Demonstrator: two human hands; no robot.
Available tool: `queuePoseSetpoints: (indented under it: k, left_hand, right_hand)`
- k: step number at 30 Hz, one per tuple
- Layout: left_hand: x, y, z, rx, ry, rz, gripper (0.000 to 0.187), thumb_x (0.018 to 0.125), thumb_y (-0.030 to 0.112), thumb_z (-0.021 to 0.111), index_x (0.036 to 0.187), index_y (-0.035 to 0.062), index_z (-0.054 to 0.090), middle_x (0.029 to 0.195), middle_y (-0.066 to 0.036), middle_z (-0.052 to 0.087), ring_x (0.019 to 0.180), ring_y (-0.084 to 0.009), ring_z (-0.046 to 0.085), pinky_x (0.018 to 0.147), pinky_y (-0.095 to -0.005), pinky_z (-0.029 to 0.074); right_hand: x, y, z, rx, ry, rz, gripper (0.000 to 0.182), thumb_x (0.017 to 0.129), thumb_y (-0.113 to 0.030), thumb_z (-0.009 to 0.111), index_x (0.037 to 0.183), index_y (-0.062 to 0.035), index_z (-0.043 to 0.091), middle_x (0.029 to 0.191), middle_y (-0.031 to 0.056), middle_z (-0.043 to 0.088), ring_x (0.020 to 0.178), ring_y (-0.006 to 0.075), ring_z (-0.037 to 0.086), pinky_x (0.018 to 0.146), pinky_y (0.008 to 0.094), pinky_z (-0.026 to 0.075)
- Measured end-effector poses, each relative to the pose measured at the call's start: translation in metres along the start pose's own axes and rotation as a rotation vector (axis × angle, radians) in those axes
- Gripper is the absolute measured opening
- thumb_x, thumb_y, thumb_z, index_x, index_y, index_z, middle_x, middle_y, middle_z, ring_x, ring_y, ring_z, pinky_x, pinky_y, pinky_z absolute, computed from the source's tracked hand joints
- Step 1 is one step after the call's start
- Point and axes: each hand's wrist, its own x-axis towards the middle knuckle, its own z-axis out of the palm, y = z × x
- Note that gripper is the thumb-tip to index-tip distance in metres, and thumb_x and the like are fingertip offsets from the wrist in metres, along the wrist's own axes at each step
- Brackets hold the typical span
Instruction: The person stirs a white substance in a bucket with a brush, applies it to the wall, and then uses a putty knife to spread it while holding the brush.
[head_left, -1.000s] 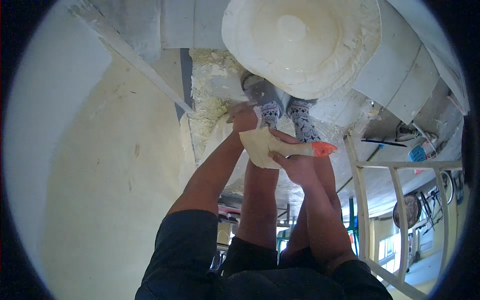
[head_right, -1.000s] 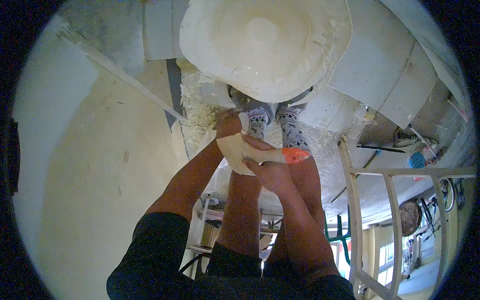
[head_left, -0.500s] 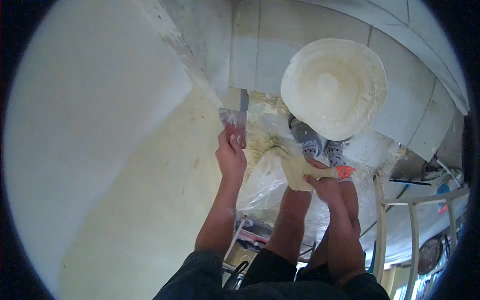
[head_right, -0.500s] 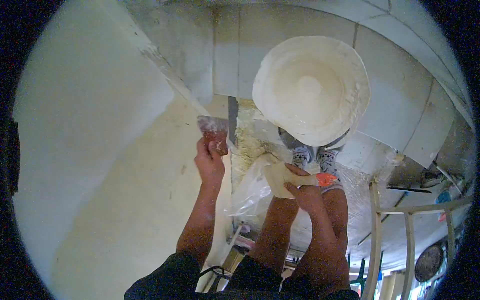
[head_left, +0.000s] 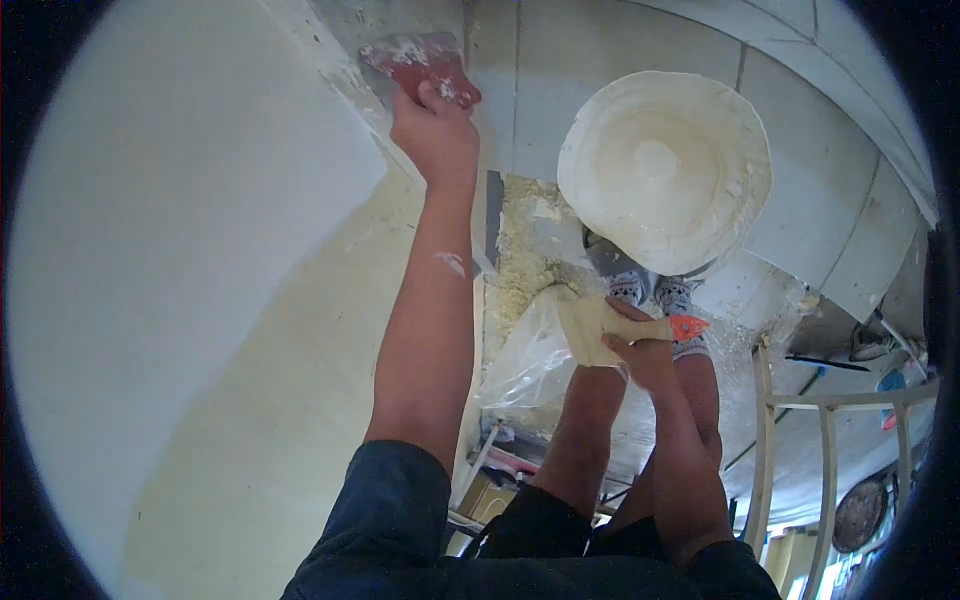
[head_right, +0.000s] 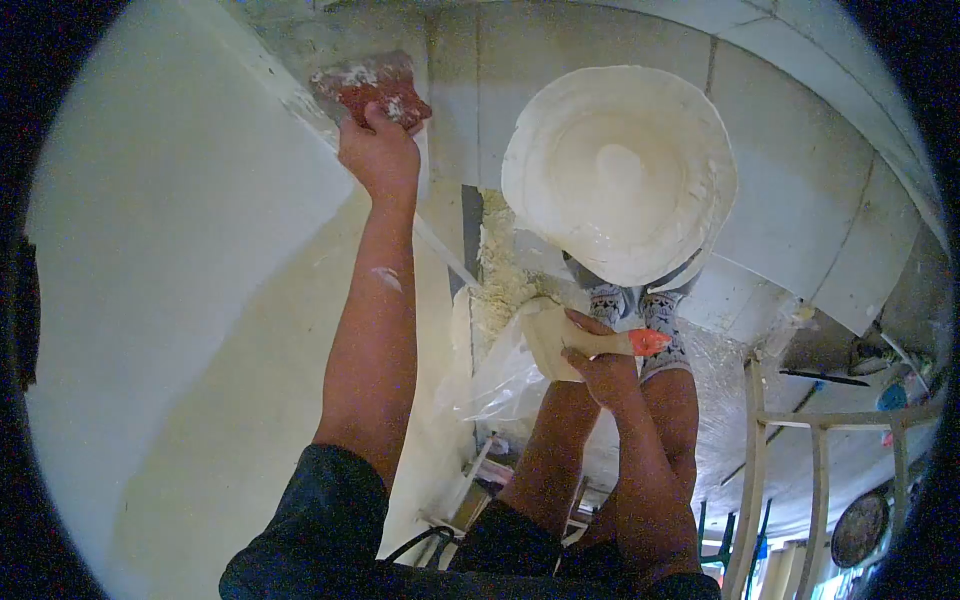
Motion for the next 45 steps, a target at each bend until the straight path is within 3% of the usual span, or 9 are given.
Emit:
queuePoseSetpoints:
  k: [5,8,13,16,24,26,32,41,45]
  left_hand:
    - [0.013,-0.023,0.023,-0.158,0.037,-0.100,0.019,0.083,0.007,0.050,0.093,-0.0079,0.055,0.080,-0.025,0.061,0.077,-0.0409,0.060,0.068,-0.0441,0.045]
    - [0.002,-0.009,0.013,0.064,0.054,0.054,0.018,0.084,0.008,0.050,0.089,-0.0081,0.055,0.080,-0.026,0.061,0.077,-0.0413,0.059,0.068,-0.0439,0.045]
    - [0.025,-0.013,0.016,-0.236,0.030,-0.131,0.021,0.082,0.010,0.052,0.094,-0.0057,0.058,0.088,-0.026,0.061,0.084,-0.0427,0.059,0.074,-0.0447,0.046]
    - [0.007,-0.004,0.006,0.064,0.015,-0.031,0.017,0.083,0.007,0.050,0.089,-0.0085,0.055,0.080,-0.026,0.061,0.077,-0.0411,0.060,0.067,-0.0435,0.045]
    - [0.017,-0.006,0.007,0.114,0.021,-0.027,0.018,0.080,0.006,0.053,0.091,-0.0082,0.055,0.084,-0.026,0.061,0.079,-0.0429,0.058,0.069,-0.0454,0.044]
    - [0.017,-0.004,0.005,0.070,0.079,-0.017,0.019,0.082,0.010,0.052,0.093,-0.0039,0.059,0.084,-0.022,0.063,0.080,-0.0387,0.061,0.073,-0.0440,0.045]
    - [0.017,-0.008,0.003,0.094,0.049,0.057,0.019,0.081,0.006,0.051,0.092,-0.0079,0.055,0.083,-0.025,0.061,0.081,-0.0414,0.059,0.071,-0.0446,0.044]
    - [0.019,-0.019,0.012,-0.074,0.034,-0.068,0.019,0.083,0.006,0.049,0.091,-0.0101,0.054,0.083,-0.027,0.061,0.080,-0.0417,0.059,0.072,-0.0443,0.045]
    - [0.017,0.002,0.004,0.059,0.056,-0.037,0.021,0.081,0.009,0.052,0.093,-0.0061,0.058,0.085,-0.024,0.062,0.080,-0.0385,0.062,0.071,-0.0439,0.048]
  right_hand:
    - [0.000,-0.003,0.000,-0.101,-0.008,-0.029,0.052,0.073,-0.001,0.065,0.123,-0.0004,0.049,0.114,0.0115,0.056,0.103,0.0162,0.052,0.092,0.0284,0.040]
    - [0.001,-0.007,0.001,-0.029,-0.010,-0.004,0.053,0.073,-0.001,0.065,0.123,-0.0008,0.049,0.115,0.0115,0.056,0.104,0.0162,0.052,0.092,0.0281,0.040]
    - [0.000,0.003,0.002,-0.045,-0.023,-0.016,0.052,0.073,-0.001,0.064,0.123,-0.0010,0.049,0.116,0.0116,0.055,0.104,0.0163,0.051,0.091,0.0279,0.040]
    - [0.002,0.002,0.003,-0.072,-0.053,-0.044,0.052,0.074,-0.002,0.064,0.124,-0.0009,0.048,0.117,0.0115,0.054,0.104,0.0162,0.051,0.091,0.0280,0.040]
    - [0.001,0.008,0.007,-0.034,-0.004,-0.020,0.052,0.073,-0.005,0.064,0.123,-0.0028,0.049,0.114,0.0110,0.056,0.101,0.0162,0.052,0.090,0.0277,0.041]
    - [0.001,0.007,0.006,-0.041,-0.007,-0.014,0.052,0.074,-0.004,0.064,0.123,-0.0031,0.049,0.114,0.0109,0.056,0.102,0.0160,0.052,0.090,0.0276,0.041]
    - [0.000,-0.003,0.009,-0.021,0.001,0.041,0.052,0.074,-0.003,0.065,0.123,-0.0035,0.050,0.116,0.0102,0.055,0.102,0.0147,0.051,0.090,0.0266,0.040]
    - [0.003,0.007,0.008,0.045,0.009,-0.009,0.053,0.074,-0.001,0.064,0.124,-0.0028,0.049,0.116,0.0094,0.055,0.103,0.0138,0.050,0.090,0.0262,0.040]
    - [0.005,0.006,0.009,0.017,0.027,-0.002,0.053,0.074,-0.001,0.064,0.124,-0.0035,0.048,0.116,0.0095,0.055,0.104,0.0145,0.050,0.091,0.0262,0.040]
